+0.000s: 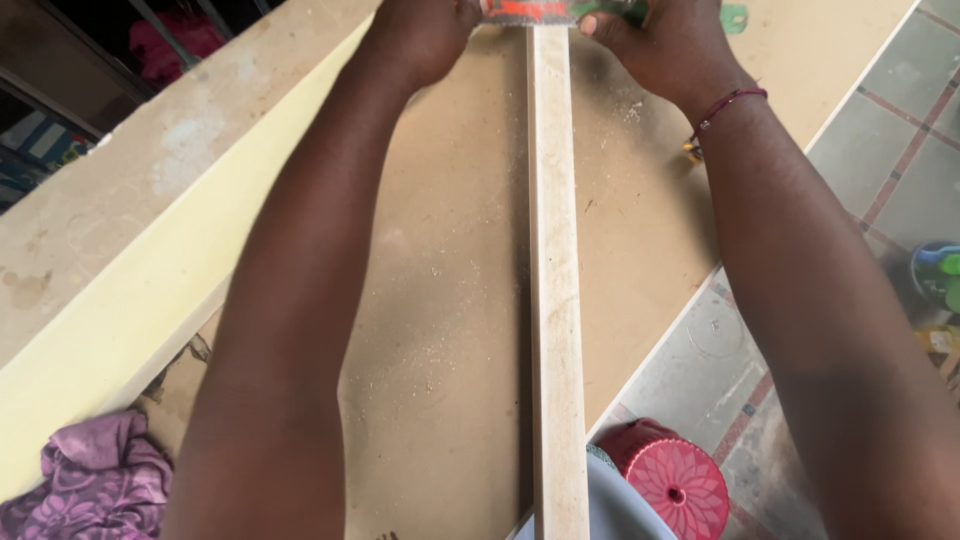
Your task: The person uses a hacksaw blade to cut and scrape a piece of wooden molding on a workbench, handling the blade by its ends and checking the progress by moving the wood.
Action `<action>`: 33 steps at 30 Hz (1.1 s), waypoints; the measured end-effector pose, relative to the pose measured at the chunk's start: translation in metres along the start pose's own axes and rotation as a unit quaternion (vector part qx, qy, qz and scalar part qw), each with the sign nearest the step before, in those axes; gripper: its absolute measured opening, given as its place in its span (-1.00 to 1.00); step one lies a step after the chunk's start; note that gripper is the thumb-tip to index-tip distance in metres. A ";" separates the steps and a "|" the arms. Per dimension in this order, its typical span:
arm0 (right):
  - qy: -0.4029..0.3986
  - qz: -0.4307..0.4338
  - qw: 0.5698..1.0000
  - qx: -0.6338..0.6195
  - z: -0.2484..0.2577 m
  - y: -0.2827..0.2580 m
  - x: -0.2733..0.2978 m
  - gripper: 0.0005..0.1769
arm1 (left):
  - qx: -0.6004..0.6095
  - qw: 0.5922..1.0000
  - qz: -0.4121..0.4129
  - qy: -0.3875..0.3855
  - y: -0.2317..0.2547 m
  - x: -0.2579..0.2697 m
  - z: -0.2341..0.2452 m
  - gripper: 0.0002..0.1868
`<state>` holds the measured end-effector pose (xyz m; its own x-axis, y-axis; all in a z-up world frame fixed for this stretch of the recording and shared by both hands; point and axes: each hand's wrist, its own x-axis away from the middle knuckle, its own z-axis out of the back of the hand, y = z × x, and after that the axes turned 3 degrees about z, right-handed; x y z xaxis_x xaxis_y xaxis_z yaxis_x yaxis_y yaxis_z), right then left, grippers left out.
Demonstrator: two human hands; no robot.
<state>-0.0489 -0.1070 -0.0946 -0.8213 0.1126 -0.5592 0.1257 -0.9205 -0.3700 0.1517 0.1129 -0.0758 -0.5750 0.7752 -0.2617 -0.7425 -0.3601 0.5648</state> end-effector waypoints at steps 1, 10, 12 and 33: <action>-0.017 -0.012 1.000 0.012 0.002 -0.003 -0.002 -0.78 | -0.021 0.999 0.029 -0.022 0.006 0.002 0.003 -0.60; -0.135 -0.107 0.982 -0.081 0.033 -0.064 0.038 -0.78 | -0.109 0.945 0.093 -0.293 0.041 0.060 0.058 -0.68; -0.097 -0.111 0.986 -0.083 0.028 -0.060 0.026 -0.76 | -0.136 0.975 0.019 -0.175 0.033 0.052 0.046 -0.69; -0.023 -0.080 0.995 -0.048 0.014 -0.039 0.011 -0.65 | -0.128 0.990 -0.023 -0.057 0.027 0.035 0.029 -0.72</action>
<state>-0.0701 -0.0749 -0.0760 -0.8594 0.2364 -0.4534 0.0416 -0.8515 -0.5227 0.1217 0.1457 -0.0471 -0.5071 0.8420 -0.1839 -0.8378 -0.4316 0.3343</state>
